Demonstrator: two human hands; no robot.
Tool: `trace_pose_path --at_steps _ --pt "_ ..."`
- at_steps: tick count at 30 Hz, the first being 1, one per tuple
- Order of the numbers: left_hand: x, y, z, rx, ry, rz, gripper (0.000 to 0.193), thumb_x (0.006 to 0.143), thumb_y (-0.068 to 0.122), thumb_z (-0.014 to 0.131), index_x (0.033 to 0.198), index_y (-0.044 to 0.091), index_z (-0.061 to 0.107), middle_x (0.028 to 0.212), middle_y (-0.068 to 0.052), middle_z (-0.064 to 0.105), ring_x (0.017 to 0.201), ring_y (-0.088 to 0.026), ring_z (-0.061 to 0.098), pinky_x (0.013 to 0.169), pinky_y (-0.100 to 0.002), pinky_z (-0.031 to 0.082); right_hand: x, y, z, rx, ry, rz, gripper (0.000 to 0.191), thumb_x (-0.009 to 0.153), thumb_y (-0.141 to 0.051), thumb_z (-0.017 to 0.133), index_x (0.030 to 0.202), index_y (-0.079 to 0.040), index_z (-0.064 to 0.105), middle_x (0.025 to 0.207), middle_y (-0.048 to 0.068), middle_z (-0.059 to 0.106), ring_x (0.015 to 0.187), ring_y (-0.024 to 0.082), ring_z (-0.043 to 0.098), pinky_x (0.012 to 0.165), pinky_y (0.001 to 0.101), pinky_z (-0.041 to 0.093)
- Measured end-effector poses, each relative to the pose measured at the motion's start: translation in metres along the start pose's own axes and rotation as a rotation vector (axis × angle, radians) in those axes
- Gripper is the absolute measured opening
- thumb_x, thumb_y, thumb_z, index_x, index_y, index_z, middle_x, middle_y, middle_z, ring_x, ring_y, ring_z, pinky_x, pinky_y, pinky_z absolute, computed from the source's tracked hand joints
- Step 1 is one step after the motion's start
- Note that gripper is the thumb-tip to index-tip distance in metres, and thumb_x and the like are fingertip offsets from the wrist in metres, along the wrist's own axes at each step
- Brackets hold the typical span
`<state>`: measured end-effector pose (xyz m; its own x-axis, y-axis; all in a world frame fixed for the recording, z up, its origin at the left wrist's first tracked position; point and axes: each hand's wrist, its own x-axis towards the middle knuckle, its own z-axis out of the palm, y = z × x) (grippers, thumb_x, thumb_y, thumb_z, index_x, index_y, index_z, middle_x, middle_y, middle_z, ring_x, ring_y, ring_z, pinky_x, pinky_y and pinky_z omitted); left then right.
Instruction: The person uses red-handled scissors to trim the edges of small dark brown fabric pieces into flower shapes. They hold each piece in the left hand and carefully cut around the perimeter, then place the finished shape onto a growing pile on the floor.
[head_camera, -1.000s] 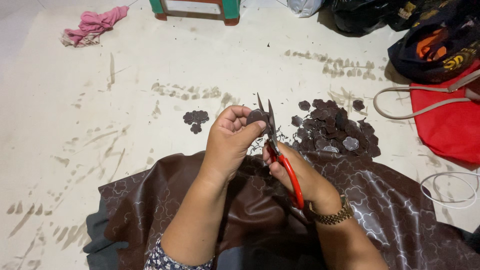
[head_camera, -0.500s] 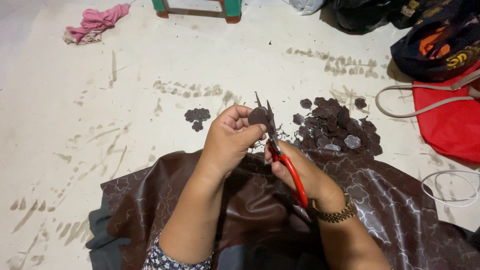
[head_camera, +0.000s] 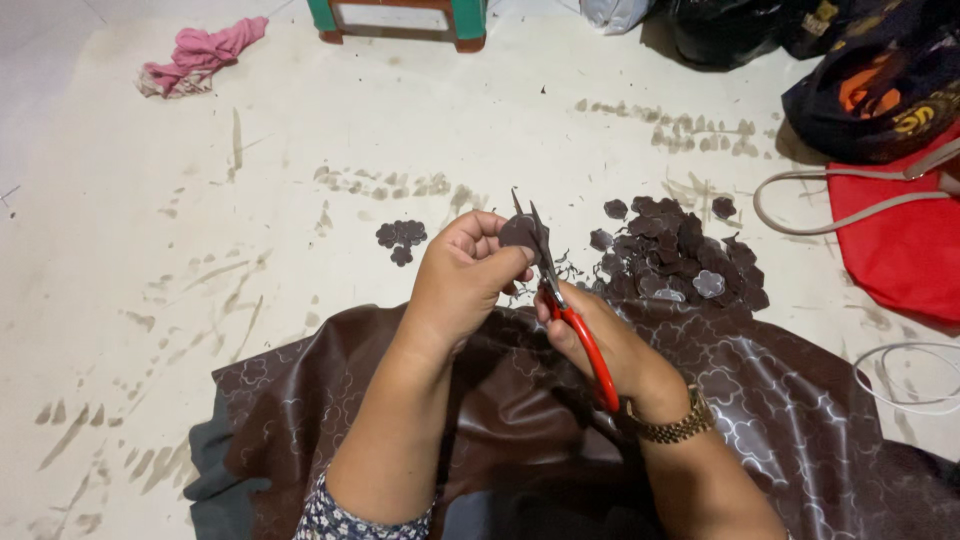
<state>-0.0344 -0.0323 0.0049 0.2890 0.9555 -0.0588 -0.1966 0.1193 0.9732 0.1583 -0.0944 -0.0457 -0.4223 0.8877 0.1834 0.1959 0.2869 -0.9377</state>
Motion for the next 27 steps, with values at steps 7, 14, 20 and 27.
trace_pose_path --at_steps 7,14,20,27 --pt "-0.001 -0.005 0.002 -0.069 -0.014 0.029 0.010 0.092 0.005 0.071 0.098 0.001 0.064 0.079 -0.005 0.070 0.065 -0.007 0.061 0.057 -0.022 0.048 0.002 0.006 0.005 0.075 0.000 -0.039 0.070 0.098 -0.073 0.046 0.109 -0.005 0.053 0.096 0.003 0.053 0.086 0.013 0.052 0.077 0.0291 0.050" --pt "-0.002 -0.006 0.004 -0.142 -0.111 0.018 0.005 0.093 0.004 0.067 0.095 0.001 0.064 0.080 -0.005 0.071 0.067 -0.008 0.064 0.058 -0.023 0.054 -0.003 0.011 0.006 0.138 -0.006 0.002 0.081 0.095 -0.076 0.046 0.125 -0.001 0.052 0.107 0.007 0.056 0.093 0.015 0.056 0.081 0.0305 0.053" --pt "-0.003 -0.009 0.009 -0.139 -0.090 -0.011 0.006 0.094 0.006 0.067 0.097 0.000 0.065 0.078 -0.003 0.069 0.067 -0.007 0.063 0.062 -0.022 0.054 -0.007 0.012 0.002 0.182 -0.008 0.050 0.086 0.094 -0.075 0.047 0.135 0.000 0.050 0.108 0.006 0.057 0.091 0.014 0.056 0.079 0.0294 0.053" --pt "-0.004 -0.008 0.012 -0.137 -0.046 -0.044 0.007 0.093 0.006 0.069 0.096 0.000 0.067 0.078 -0.002 0.070 0.069 -0.007 0.063 0.064 -0.022 0.054 -0.006 0.013 0.002 0.199 -0.010 0.066 0.083 0.096 -0.072 0.046 0.138 0.000 0.052 0.103 0.003 0.055 0.088 0.012 0.054 0.074 0.0266 0.052"
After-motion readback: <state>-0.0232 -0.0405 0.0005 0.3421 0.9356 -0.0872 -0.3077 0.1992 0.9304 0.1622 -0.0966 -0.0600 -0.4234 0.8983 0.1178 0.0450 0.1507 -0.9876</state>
